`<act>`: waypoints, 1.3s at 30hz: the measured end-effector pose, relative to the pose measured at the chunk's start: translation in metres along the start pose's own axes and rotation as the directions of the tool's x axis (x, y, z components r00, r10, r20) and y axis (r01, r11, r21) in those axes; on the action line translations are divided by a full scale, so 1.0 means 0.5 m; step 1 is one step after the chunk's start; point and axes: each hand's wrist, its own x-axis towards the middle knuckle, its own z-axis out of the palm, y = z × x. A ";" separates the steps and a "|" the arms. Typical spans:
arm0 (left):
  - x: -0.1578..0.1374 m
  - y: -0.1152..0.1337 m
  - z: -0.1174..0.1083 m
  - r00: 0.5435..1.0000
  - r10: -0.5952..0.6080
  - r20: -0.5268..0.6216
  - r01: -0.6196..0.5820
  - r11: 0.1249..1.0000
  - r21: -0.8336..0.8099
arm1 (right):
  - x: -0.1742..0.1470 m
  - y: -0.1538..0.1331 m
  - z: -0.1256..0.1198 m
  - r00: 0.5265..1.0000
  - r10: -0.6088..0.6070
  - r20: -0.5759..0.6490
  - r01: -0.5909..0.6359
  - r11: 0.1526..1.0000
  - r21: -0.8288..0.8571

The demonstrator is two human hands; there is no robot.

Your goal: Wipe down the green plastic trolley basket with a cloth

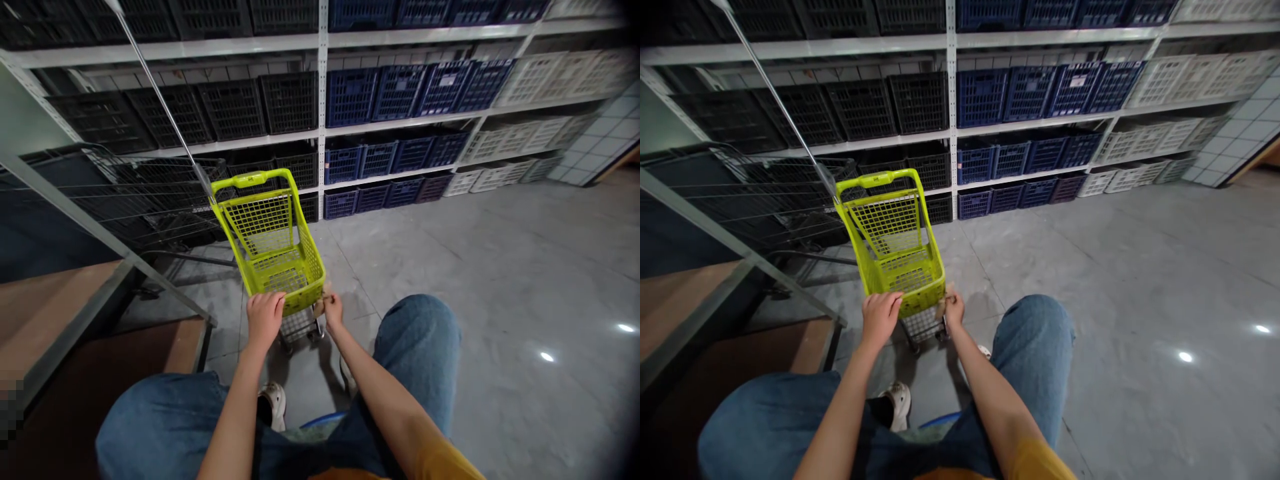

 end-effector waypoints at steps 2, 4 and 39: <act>-0.003 -0.004 -0.005 1.000 0.000 0.003 0.000 1.000 -0.002 | 0.003 -0.010 0.005 0.998 0.058 -0.032 -0.057 0.998 0.037; -0.006 -0.007 -0.009 1.000 -0.003 0.006 0.003 1.000 -0.002 | 0.019 -0.042 0.007 0.992 0.108 -0.060 -0.100 0.988 0.117; -0.020 0.034 0.001 1.000 -0.002 -0.015 0.002 0.999 -0.038 | -0.003 -0.162 -0.057 0.963 -0.225 -0.146 0.201 0.966 -0.164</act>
